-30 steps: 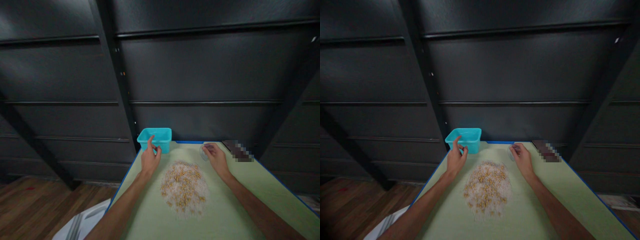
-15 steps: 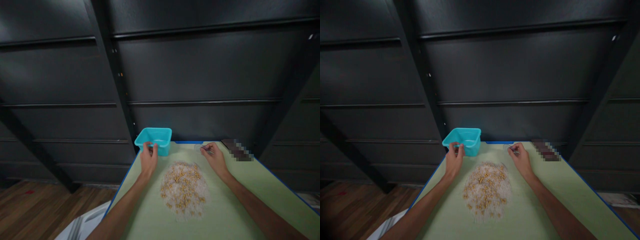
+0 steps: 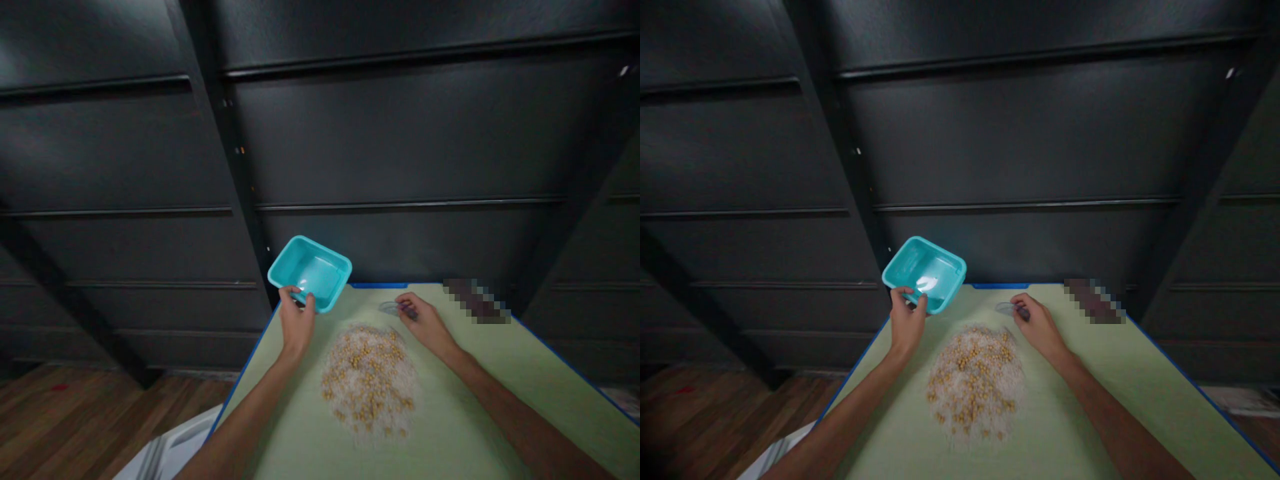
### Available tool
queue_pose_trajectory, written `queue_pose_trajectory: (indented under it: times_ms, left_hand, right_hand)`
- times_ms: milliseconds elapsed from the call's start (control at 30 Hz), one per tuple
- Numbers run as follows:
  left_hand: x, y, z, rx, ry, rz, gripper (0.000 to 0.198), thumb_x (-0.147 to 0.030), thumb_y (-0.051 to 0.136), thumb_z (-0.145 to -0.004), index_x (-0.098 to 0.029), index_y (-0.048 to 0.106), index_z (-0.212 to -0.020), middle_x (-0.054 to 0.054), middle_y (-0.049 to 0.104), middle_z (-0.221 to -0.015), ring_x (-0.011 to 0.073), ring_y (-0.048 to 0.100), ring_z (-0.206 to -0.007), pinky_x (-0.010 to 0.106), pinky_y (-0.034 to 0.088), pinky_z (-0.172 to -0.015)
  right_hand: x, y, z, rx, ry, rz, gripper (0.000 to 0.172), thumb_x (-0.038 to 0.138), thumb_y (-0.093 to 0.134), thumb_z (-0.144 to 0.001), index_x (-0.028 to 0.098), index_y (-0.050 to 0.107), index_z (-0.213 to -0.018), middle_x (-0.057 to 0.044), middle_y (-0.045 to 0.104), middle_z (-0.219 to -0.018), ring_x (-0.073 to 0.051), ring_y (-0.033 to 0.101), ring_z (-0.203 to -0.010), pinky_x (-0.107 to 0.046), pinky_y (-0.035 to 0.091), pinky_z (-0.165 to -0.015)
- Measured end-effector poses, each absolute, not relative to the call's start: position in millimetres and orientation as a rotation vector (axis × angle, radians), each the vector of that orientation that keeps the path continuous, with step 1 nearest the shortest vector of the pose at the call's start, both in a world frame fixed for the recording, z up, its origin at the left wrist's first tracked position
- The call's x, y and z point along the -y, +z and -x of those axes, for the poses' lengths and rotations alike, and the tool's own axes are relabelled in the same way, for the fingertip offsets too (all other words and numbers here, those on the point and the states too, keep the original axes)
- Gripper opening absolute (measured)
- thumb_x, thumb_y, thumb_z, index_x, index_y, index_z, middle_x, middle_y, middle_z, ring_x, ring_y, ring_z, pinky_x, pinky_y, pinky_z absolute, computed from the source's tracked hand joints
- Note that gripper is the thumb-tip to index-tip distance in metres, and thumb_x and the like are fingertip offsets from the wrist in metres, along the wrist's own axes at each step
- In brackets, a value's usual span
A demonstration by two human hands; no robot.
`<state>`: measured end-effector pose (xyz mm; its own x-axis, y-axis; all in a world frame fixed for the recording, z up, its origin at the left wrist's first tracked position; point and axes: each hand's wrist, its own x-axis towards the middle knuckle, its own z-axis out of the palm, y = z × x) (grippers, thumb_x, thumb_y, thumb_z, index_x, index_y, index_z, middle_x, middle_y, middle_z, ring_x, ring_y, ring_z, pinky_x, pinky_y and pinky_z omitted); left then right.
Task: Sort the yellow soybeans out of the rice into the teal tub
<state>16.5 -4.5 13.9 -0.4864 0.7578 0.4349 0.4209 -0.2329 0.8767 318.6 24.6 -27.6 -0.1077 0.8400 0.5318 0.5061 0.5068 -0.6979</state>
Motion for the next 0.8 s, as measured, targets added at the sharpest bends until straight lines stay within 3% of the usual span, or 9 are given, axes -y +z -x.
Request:
queue_pose_trajectory:
  times_ms: [300,533,667,800]
  left_hand:
    - [1.8,6.6,-16.8,-1.739,1.756,-1.430,0.027,-0.035,0.057,-0.085,-0.029,0.042,-0.107,-0.011,0.046,-0.061,0.0185,0.058,-0.055,0.031,0.047,-0.058]
    - [1.8,7.6,-16.0,-1.734,1.755,-1.402,0.035,-0.037,0.058,-0.085,-0.028,0.044,-0.116,-0.010,0.047,-0.066,0.0187,0.060,-0.056,0.033,0.052,-0.058]
    - [-0.3,5.2,-14.2,-1.735,1.745,-1.411,0.055,-0.039,0.059,-0.085,-0.025,0.040,-0.135,-0.006,0.052,-0.072,0.0199,0.061,-0.061,0.034,0.053,-0.058]
    - [-0.9,5.5,-13.5,-1.689,1.768,-1.386,0.091,-0.038,0.064,-0.083,-0.025,0.012,-0.157,0.001,0.063,-0.090,0.0198,0.063,-0.071,0.035,0.057,-0.062]
  right_hand:
    - [-25.6,-30.2,-319.2,1.852,0.384,1.123,0.017,0.027,0.056,-0.088,0.023,0.067,-0.100,-0.007,0.073,-0.101,-0.023,0.069,-0.091,-0.039,0.054,-0.086]
    - [-25.3,-28.9,-319.2,1.895,0.343,1.121,0.016,0.025,0.055,-0.089,0.023,0.068,-0.099,-0.007,0.073,-0.100,-0.024,0.069,-0.090,-0.039,0.054,-0.087]
    - [-25.5,-28.5,-318.5,1.912,0.333,1.113,0.015,0.024,0.056,-0.089,0.023,0.069,-0.096,-0.007,0.073,-0.098,-0.024,0.069,-0.089,-0.038,0.055,-0.084]
    - [-24.7,-28.5,-317.8,1.928,0.312,1.123,0.015,0.022,0.056,-0.087,0.023,0.069,-0.095,-0.006,0.073,-0.097,-0.023,0.069,-0.087,-0.037,0.054,-0.083]
